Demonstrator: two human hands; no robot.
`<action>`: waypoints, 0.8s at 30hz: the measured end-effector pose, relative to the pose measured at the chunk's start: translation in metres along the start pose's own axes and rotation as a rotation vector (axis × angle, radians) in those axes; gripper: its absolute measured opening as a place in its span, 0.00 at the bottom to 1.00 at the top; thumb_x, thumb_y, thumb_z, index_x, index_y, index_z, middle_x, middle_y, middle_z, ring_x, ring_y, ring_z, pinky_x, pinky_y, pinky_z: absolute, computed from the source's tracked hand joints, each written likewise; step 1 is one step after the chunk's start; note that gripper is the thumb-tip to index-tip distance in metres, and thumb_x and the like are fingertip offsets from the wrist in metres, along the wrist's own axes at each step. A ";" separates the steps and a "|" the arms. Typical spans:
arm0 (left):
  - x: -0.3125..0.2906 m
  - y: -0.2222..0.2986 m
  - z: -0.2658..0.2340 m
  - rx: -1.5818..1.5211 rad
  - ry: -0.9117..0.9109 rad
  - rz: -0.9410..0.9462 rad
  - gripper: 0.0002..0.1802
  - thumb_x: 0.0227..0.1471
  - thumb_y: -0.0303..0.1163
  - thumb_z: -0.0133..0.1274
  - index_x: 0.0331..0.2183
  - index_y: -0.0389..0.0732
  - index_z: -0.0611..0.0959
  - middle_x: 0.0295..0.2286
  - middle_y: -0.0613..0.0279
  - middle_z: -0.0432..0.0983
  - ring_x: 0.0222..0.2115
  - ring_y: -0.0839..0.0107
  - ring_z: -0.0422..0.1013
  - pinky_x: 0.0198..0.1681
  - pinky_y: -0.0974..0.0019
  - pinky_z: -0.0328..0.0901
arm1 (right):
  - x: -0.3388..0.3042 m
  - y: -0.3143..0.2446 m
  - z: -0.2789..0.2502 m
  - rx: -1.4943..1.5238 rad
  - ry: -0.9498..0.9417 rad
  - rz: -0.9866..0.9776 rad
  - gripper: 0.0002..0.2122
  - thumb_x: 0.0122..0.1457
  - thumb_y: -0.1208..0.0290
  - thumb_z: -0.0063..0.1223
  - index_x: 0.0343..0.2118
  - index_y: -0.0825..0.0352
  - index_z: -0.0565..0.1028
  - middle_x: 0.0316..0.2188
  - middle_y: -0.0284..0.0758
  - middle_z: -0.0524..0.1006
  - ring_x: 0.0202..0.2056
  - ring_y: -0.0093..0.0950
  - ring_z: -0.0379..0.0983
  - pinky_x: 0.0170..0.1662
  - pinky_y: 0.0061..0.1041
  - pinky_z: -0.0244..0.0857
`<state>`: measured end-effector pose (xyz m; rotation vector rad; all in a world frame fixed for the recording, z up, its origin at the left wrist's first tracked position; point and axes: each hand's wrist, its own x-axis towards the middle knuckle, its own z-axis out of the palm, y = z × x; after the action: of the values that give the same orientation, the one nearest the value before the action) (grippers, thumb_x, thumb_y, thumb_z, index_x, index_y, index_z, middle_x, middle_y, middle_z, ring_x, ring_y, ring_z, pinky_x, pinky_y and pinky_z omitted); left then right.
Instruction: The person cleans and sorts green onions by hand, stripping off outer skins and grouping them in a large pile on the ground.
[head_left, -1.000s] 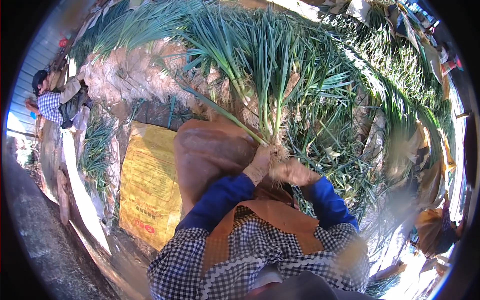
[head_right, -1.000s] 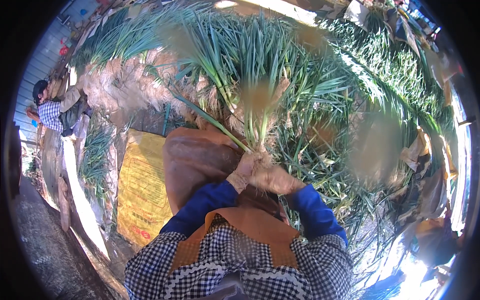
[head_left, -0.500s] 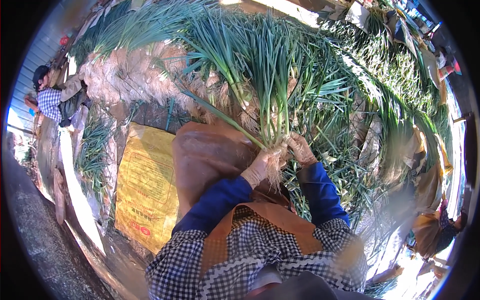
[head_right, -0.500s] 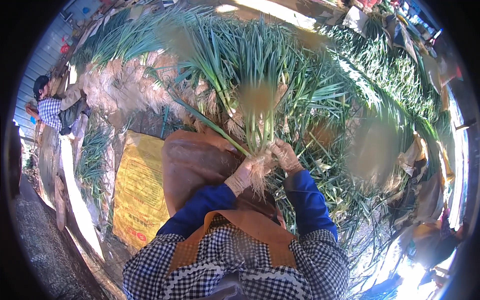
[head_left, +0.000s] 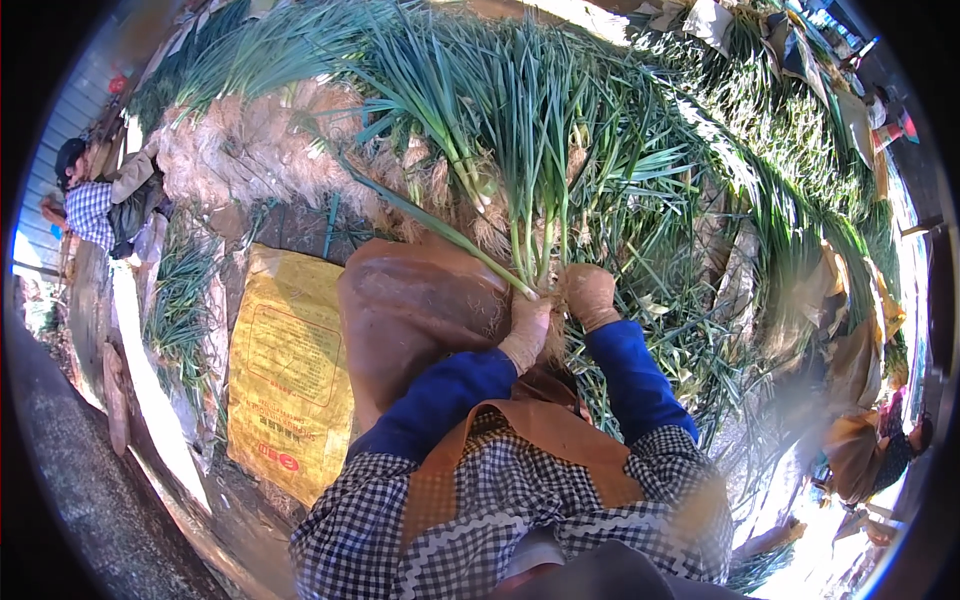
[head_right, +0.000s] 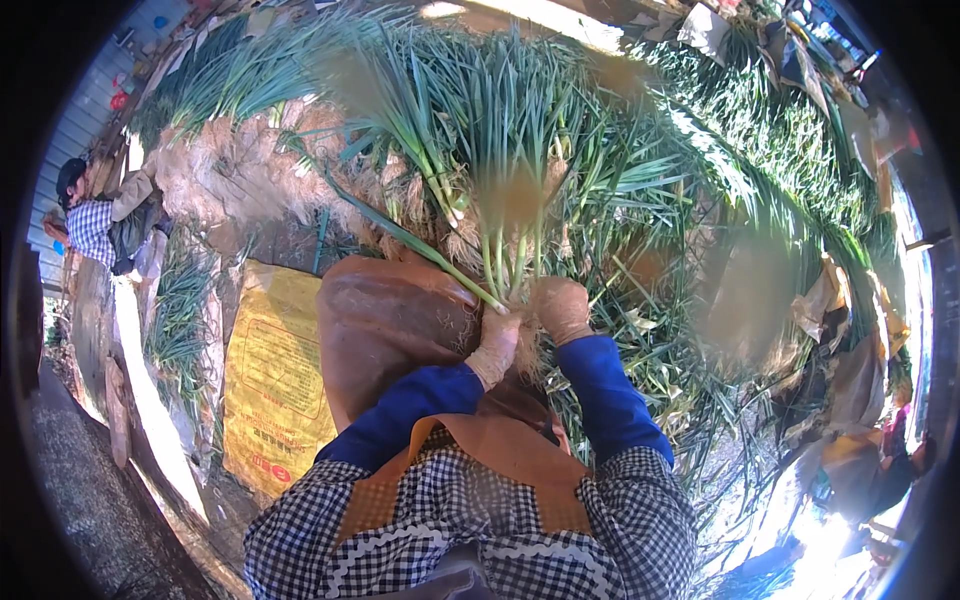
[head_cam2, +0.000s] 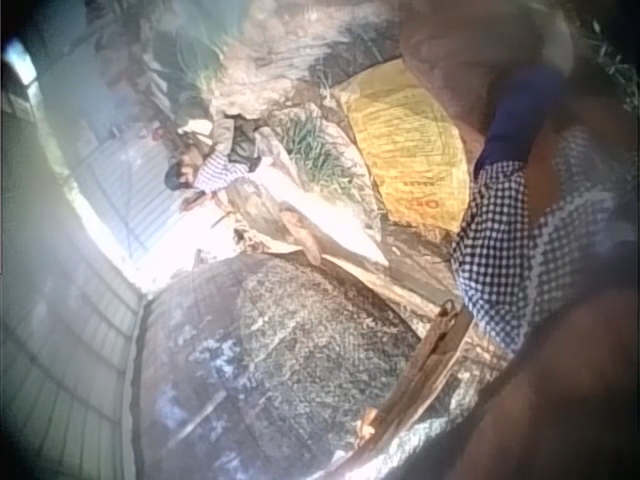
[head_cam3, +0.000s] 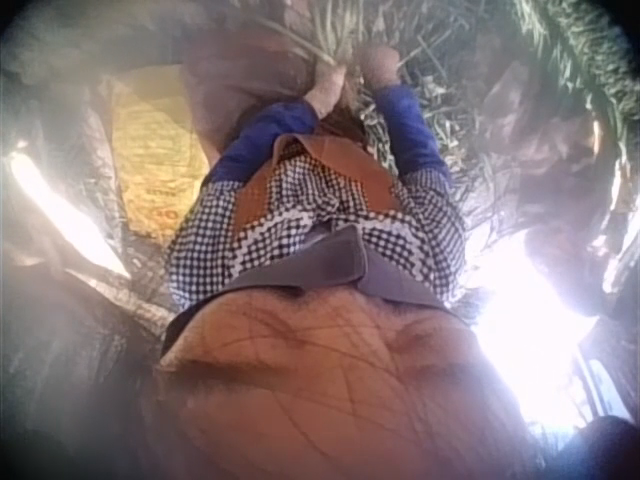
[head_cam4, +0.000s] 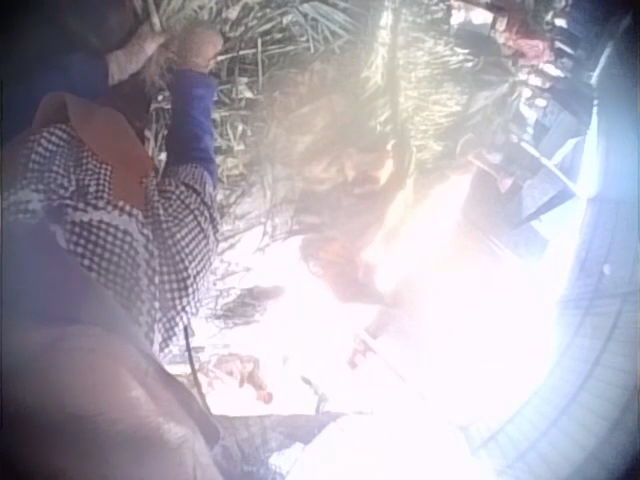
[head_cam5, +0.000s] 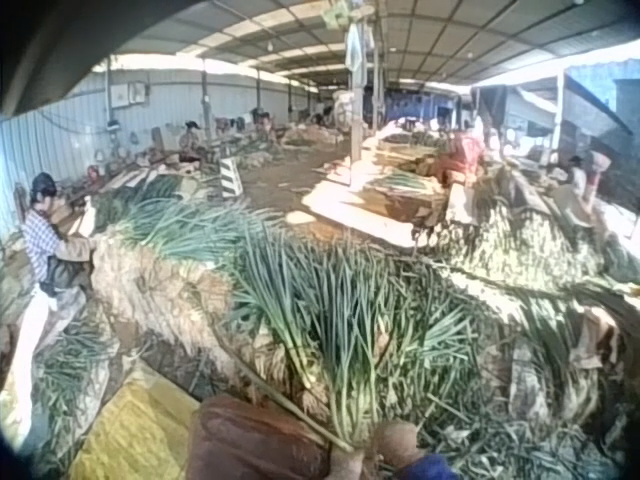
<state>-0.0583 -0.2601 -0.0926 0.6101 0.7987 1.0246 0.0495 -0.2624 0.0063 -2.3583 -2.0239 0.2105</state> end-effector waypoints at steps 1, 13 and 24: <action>-0.004 0.006 0.007 -0.035 -0.011 -0.035 0.20 0.40 0.11 0.44 0.39 0.34 0.68 0.31 0.58 0.70 0.23 0.71 0.69 0.23 0.68 0.68 | -0.003 0.003 0.001 -0.081 -0.010 0.001 0.09 0.49 0.63 0.48 0.22 0.62 0.75 0.19 0.37 0.74 0.25 0.36 0.72 0.28 0.31 0.66; -0.012 0.056 0.018 -0.339 -0.295 -0.427 0.11 0.43 0.21 0.51 0.34 0.31 0.76 0.29 0.54 0.74 0.29 0.67 0.72 0.32 0.69 0.68 | -0.019 0.037 0.009 1.652 -0.017 0.352 0.14 0.53 0.60 0.49 0.34 0.68 0.73 0.25 0.37 0.75 0.25 0.27 0.72 0.31 0.29 0.66; -0.011 0.083 -0.021 -0.350 -0.281 -0.575 0.18 0.48 0.31 0.47 0.41 0.32 0.71 0.30 0.56 0.73 0.33 0.61 0.70 0.37 0.59 0.67 | -0.012 -0.008 -0.014 0.564 0.633 -0.286 0.10 0.55 0.62 0.42 0.28 0.65 0.68 0.26 0.40 0.70 0.24 0.34 0.68 0.28 0.34 0.63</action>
<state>-0.1208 -0.2345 -0.0380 0.1912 0.4840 0.5133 0.0419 -0.2722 0.0217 -1.5235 -1.6686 0.0111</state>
